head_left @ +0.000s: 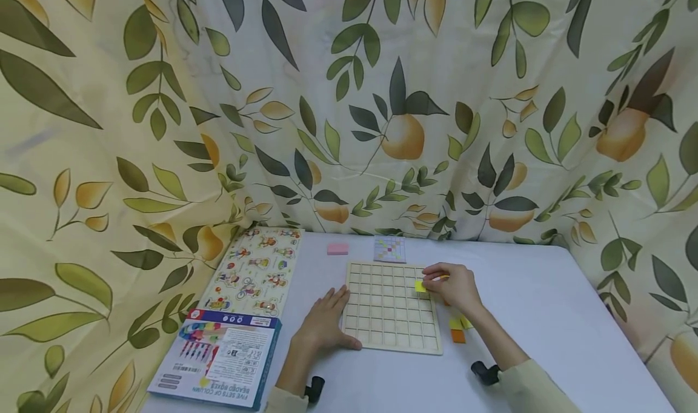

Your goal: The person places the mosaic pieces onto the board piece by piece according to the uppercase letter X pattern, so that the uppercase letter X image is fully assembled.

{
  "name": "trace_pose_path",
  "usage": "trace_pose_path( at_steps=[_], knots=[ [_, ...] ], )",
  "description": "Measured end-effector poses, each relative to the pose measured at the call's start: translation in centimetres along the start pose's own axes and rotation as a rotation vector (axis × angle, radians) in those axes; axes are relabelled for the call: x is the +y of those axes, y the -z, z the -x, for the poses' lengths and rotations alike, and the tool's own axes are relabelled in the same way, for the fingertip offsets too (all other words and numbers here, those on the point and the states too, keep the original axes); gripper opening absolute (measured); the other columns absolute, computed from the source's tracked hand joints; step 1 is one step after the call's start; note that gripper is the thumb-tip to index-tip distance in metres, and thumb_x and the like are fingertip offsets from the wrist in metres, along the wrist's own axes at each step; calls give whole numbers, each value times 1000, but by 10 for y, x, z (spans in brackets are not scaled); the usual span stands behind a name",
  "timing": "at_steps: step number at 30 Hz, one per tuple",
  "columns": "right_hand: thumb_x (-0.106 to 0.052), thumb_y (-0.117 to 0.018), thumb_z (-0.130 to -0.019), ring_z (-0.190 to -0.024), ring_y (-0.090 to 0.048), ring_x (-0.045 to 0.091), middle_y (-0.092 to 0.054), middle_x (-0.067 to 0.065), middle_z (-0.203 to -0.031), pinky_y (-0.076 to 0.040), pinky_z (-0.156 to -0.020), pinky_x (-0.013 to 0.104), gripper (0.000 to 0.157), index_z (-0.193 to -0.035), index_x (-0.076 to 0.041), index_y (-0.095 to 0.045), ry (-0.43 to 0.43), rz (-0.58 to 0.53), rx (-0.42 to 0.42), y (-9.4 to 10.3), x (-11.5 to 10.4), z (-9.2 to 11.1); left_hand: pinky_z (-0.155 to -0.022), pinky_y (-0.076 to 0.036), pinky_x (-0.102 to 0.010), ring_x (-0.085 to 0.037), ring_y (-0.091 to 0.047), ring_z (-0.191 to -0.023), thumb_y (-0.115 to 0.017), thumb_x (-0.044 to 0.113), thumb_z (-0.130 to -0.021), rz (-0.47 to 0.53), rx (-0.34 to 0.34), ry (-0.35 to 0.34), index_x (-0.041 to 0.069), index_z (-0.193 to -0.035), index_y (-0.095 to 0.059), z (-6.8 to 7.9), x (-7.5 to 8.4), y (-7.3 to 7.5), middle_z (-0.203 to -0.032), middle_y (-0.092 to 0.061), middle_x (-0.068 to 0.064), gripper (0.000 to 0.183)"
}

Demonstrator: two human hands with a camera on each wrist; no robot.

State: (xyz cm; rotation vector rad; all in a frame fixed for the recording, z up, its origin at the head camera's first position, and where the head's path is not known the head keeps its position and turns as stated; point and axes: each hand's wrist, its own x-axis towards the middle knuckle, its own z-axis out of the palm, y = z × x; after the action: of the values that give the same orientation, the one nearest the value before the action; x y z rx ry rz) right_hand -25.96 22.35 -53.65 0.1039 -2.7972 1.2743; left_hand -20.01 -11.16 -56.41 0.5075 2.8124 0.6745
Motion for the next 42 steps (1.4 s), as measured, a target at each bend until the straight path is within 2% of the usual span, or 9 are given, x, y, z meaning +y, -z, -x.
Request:
trace_pose_path(
  at_steps=[7,12,20,27,34,42],
  knots=[
    [-12,-88,-85,-81,-72,17,-77,0,-89,-56,-72,28,25,-108,-7,-80,-11,-48,-27,-17,-12,-14,-127,-22,-56,-35,-22,-158,-92,59,-66,-7,3,6,7,-163,-35,1,2,-2,-172,-26,-7,124],
    [-11,-88,-85,-80,-74,17,-79,2,-88,-57,-67,25,26,-108,-4,-80,-7,-101,-60,-31,-18,-23,-127,-23,-57,-35,-23,-158,-93,59,-66,-19,6,11,7,-162,-36,2,1,-2,-172,-28,-7,123],
    [-14,-87,-86,-97,-70,21,-79,0,-88,-50,-75,29,24,-107,-6,-80,-3,-124,-101,-51,-26,-33,-128,-22,-55,-33,-21,-159,-92,59,-68,-37,11,15,9,-163,-34,3,0,-5,-172,-26,-5,123],
    [-12,-87,-85,-100,-69,23,-79,2,-87,-51,-78,30,22,-105,-5,-81,4,-152,-102,-70,-34,-39,-126,-25,-57,-35,-24,-158,-93,59,-66,-26,18,10,8,-162,-37,4,0,-5,-171,-30,-7,122],
    [-10,-87,-84,-98,-72,22,-79,2,-87,-55,-76,29,19,-102,-5,-81,50,-161,-106,-85,-39,-47,-127,-24,-56,-33,-23,-158,-91,65,-65,-49,39,0,11,-163,-36,-3,-10,-16,-172,-28,-4,125],
    [-12,-88,-85,-85,-71,15,-78,-2,-84,-57,-78,29,17,-100,-8,-81,62,-128,-123,-100,-43,-60,-127,-24,-56,-34,-23,-158,-91,62,-68,-62,27,-1,9,-163,-35,-1,-4,-6,-172,-28,-6,122]
  ],
)
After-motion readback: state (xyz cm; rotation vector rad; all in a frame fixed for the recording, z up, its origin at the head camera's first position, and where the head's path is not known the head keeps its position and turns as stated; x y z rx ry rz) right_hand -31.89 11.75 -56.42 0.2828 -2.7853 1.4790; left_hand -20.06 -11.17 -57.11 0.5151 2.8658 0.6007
